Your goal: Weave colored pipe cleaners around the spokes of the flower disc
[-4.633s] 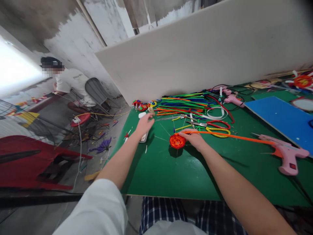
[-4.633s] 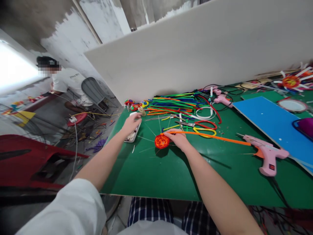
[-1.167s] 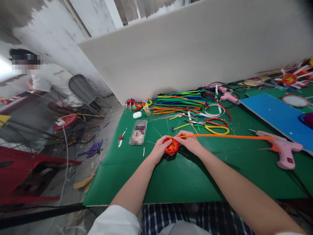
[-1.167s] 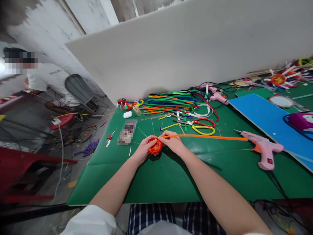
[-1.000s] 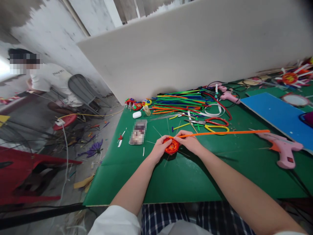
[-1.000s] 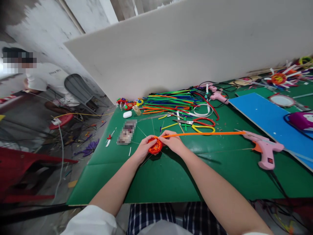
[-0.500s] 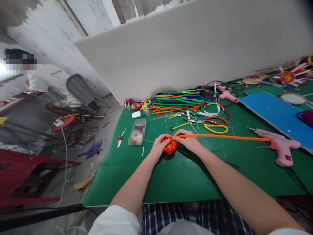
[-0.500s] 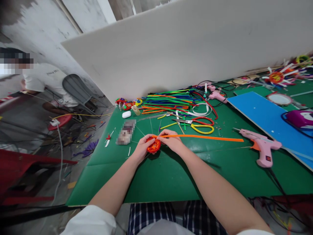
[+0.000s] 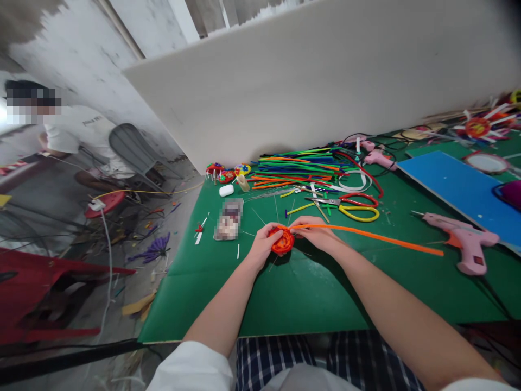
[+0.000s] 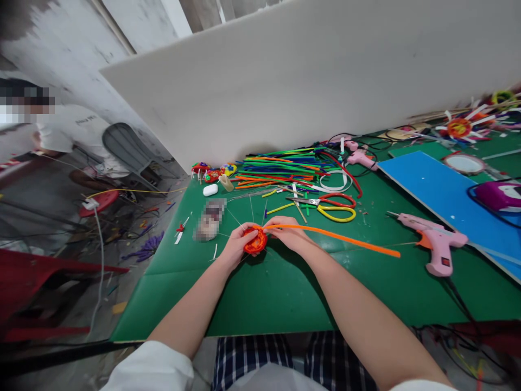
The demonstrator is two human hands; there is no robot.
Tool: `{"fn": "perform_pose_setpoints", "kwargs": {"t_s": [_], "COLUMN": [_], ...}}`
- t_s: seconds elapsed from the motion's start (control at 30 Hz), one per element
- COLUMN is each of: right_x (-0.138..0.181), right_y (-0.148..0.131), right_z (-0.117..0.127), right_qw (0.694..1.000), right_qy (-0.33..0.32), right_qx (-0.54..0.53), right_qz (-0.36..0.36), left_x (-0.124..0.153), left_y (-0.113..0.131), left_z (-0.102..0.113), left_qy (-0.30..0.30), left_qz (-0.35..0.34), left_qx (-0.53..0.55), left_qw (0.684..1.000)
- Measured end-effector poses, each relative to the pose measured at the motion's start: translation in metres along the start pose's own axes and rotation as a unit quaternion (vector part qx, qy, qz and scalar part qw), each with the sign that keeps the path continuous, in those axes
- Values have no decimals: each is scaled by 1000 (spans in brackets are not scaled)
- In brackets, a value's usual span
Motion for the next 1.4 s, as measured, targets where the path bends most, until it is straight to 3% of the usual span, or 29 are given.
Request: {"fn": "perform_pose_setpoints", "kwargs": {"t_s": [0.27, 0.6, 0.87, 1.0, 1.2, 1.4], "right_x": [-3, -4, -6, -6, -6, -5], "right_y": [5, 6, 9, 9, 11, 11], "right_z": [0, 3, 0, -1, -2, -2], "right_qw": [1000, 1000, 999, 999, 999, 999], "right_qy": [19, -15, -26, -28, -21, -16], "right_qx": [17, 9, -18, -18, 2, 43], "right_qz": [7, -12, -22, -26, -29, 7], "left_x": [-1, 0, 0, 1, 2, 3], "left_y": [-1, -1, 0, 1, 1, 1], "left_z": [-1, -1, -2, -2, -1, -2], "left_qy": [8, 5, 7, -17, -8, -18], "left_qz": [-2, 9, -80, -101, -100, -130], "left_qx": [-11, -8, -64, -74, -153, -175], "left_qw": [1000, 1000, 995, 992, 983, 976]}}
Point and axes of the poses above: each hand's wrist, its own x-axis away from the middle knuckle, its own z-axis out of the back of the hand, y = z × x, the point moved 1 cm from there along -x, towards the middle knuckle, and after that the axes turned 7 degrees about -z, right-handed, at the moved point
